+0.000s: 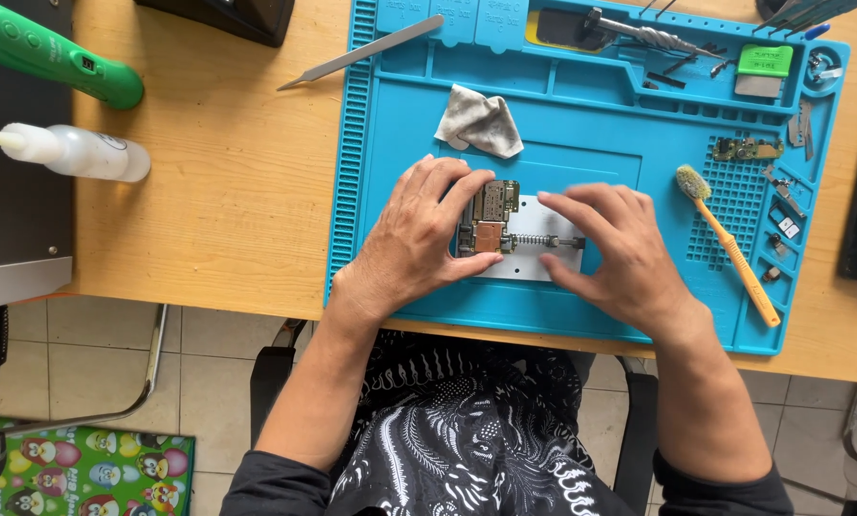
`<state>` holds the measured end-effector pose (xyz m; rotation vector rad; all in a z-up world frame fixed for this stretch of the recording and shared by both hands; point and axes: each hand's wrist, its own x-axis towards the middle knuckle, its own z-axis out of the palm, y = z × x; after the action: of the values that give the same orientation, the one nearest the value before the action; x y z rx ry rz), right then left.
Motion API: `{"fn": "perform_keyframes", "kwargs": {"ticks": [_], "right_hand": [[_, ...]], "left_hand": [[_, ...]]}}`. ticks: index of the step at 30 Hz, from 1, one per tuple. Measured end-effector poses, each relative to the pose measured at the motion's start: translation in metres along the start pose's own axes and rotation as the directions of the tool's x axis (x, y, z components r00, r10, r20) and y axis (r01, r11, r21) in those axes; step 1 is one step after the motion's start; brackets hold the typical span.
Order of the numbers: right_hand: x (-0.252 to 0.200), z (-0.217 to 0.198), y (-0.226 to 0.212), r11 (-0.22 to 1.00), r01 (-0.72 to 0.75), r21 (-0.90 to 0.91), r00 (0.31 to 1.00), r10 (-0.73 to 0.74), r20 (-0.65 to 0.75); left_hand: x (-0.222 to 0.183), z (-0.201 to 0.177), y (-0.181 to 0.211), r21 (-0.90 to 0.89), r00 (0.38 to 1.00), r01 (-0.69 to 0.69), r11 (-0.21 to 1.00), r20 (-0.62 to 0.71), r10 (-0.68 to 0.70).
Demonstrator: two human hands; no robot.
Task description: Securing a mobile phone motherboard into a specialized spring-loaded repair holder on a workbench.
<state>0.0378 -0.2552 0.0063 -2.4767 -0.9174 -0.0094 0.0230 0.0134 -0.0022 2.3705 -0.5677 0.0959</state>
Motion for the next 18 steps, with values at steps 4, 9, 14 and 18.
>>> {"fn": "perform_keyframes", "kwargs": {"ticks": [4, 9, 14, 18], "right_hand": [[0.033, 0.004, -0.012, 0.993, 0.113, 0.04, 0.994, -0.113, 0.008], [0.044, 0.01, -0.005, 0.977, 0.177, 0.119, 0.984, -0.179, 0.006], [0.039, 0.018, 0.004, 0.975, 0.128, 0.18, 0.991, -0.135, 0.024], [0.039, 0.018, 0.003, 0.976, 0.118, 0.182, 0.992, -0.126, 0.029]], "left_hand": [[-0.001, 0.006, -0.004, 0.016, 1.0, -0.002, 1.0, -0.008, 0.002], [-0.002, 0.003, -0.006, -0.019, 1.0, -0.019, 1.0, -0.007, 0.019], [-0.009, -0.026, -0.012, -0.222, 1.0, 0.002, 0.975, 0.028, 0.004], [-0.018, -0.017, -0.02, -0.139, 0.999, -0.046, 0.989, -0.014, 0.045]]}}
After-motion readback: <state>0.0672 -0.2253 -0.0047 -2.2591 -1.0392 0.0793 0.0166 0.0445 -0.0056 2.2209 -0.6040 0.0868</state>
